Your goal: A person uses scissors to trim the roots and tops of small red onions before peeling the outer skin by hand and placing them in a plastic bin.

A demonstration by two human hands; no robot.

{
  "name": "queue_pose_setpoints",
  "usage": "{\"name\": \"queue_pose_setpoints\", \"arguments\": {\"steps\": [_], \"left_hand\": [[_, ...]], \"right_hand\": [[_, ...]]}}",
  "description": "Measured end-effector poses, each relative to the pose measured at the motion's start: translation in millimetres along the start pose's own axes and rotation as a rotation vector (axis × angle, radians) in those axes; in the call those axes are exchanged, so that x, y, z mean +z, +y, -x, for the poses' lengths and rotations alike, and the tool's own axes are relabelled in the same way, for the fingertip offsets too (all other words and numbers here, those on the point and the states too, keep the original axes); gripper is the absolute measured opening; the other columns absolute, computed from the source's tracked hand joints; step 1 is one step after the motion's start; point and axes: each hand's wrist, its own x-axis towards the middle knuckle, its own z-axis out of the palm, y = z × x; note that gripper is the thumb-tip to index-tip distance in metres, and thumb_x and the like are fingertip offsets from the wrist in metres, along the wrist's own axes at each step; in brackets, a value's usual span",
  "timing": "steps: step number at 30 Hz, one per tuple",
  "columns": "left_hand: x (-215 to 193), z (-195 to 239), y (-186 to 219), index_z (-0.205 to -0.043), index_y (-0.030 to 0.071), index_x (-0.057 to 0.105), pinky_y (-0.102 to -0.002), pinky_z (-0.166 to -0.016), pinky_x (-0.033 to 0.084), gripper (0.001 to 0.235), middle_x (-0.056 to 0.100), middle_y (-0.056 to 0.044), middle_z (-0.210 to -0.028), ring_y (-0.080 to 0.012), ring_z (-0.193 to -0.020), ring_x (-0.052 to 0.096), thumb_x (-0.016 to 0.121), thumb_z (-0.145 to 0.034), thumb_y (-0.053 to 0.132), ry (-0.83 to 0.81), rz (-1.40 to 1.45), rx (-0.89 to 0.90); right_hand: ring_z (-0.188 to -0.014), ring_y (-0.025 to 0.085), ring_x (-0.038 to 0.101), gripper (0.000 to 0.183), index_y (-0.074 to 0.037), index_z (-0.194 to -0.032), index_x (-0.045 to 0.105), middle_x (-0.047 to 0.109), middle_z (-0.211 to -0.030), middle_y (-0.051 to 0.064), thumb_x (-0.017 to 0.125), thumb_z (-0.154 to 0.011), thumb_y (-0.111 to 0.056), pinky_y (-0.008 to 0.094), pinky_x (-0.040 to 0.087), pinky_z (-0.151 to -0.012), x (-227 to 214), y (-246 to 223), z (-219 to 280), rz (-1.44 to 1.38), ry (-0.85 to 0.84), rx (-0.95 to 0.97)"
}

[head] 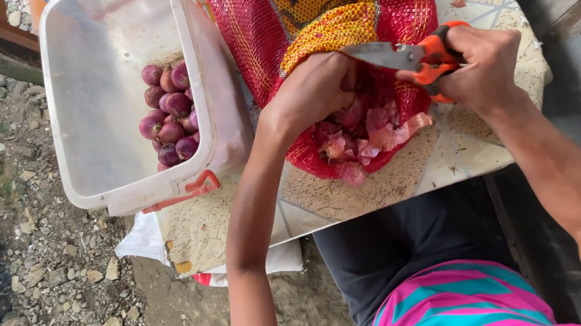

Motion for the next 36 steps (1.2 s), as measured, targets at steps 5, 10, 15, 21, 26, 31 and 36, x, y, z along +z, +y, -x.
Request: {"name": "queue_pose_setpoints", "arguments": {"steps": [5, 10, 15, 21, 26, 31, 36], "left_hand": [[9.9, -0.6, -13.8, -0.073, 0.010, 0.043, -0.039, -0.052, 0.035, 0.027, 0.052, -0.004, -0.076, -0.0206, -0.065, 0.042, 0.063, -0.076, -0.009, 0.098, 0.015, 0.096], [-22.3, 18.8, 7.9, -0.075, 0.012, 0.047, -0.036, -0.055, 0.036, 0.023, 0.054, 0.000, -0.074, -0.0164, -0.064, 0.042, 0.068, -0.073, 0.002, -0.014, 0.093, 0.108], [-66.6, 51.1, 23.3, -0.102, 0.008, 0.041, -0.027, -0.065, 0.061, 0.035, 0.065, -0.010, -0.101, -0.0172, -0.080, 0.064, 0.068, -0.085, -0.006, -0.107, 0.613, 0.513], [-57.1, 43.2, 24.6, -0.124, 0.009, 0.043, -0.036, -0.118, 0.053, 0.034, 0.059, -0.021, -0.138, -0.0248, -0.134, 0.059, 0.070, -0.104, 0.005, -0.021, 1.142, 0.732], [-57.3, 40.0, 14.2, -0.130, 0.009, 0.043, -0.034, -0.119, 0.052, 0.039, 0.057, -0.019, -0.142, -0.0241, -0.135, 0.058, 0.071, -0.103, -0.001, 0.045, 1.060, 0.712], [-52.0, 37.2, 7.8, -0.129, 0.010, 0.044, -0.031, -0.116, 0.048, 0.038, 0.054, -0.015, -0.143, -0.0180, -0.131, 0.055, 0.071, -0.104, 0.000, 0.080, 1.075, 0.714], [-38.6, 31.7, -10.2, -0.136, 0.008, 0.050, -0.030, -0.120, 0.046, 0.042, 0.054, -0.005, -0.139, -0.0150, -0.133, 0.052, 0.075, -0.103, 0.004, 0.088, 1.020, 0.644]], "right_hand": [[-0.065, 0.015, 0.060, 0.004, -0.004, -0.090, 0.082, 0.071, -0.076, 0.005, 0.085, -0.092, -0.003, 0.028, 0.042, -0.056, 6.1, 3.3, 2.4, 0.069, -0.025, 0.001], [-0.062, 0.018, 0.050, 0.022, -0.002, -0.086, 0.074, 0.065, -0.075, 0.007, 0.091, -0.096, -0.010, 0.033, 0.040, -0.058, 8.1, 16.4, 13.4, 0.106, -0.031, 0.054], [-0.060, 0.017, 0.050, 0.025, 0.001, -0.084, 0.074, 0.064, -0.072, 0.006, 0.092, -0.100, -0.006, 0.032, 0.037, -0.056, 10.0, 26.4, 18.3, 0.076, -0.037, 0.094], [-0.059, 0.020, 0.040, 0.054, 0.002, -0.088, 0.069, 0.050, -0.067, 0.006, 0.102, -0.095, -0.040, 0.037, 0.037, -0.060, 0.4, 15.9, 11.4, -0.004, -0.044, 0.144], [-0.064, 0.022, 0.056, 0.051, 0.003, -0.089, 0.064, 0.063, -0.076, 0.011, 0.088, -0.096, -0.042, 0.038, 0.049, -0.061, -0.8, 5.8, 0.2, -0.105, -0.040, 0.115], [-0.061, 0.024, 0.048, 0.057, 0.001, -0.084, 0.062, 0.054, -0.073, 0.009, 0.080, -0.096, -0.051, 0.040, 0.040, -0.060, -5.8, -11.2, -12.6, -0.074, -0.038, -0.010], [-0.064, 0.025, 0.055, 0.051, -0.001, -0.087, 0.061, 0.058, -0.076, 0.008, 0.080, -0.099, -0.047, 0.039, 0.047, -0.062, -1.6, -6.9, -11.5, -0.030, -0.017, -0.001]]}}
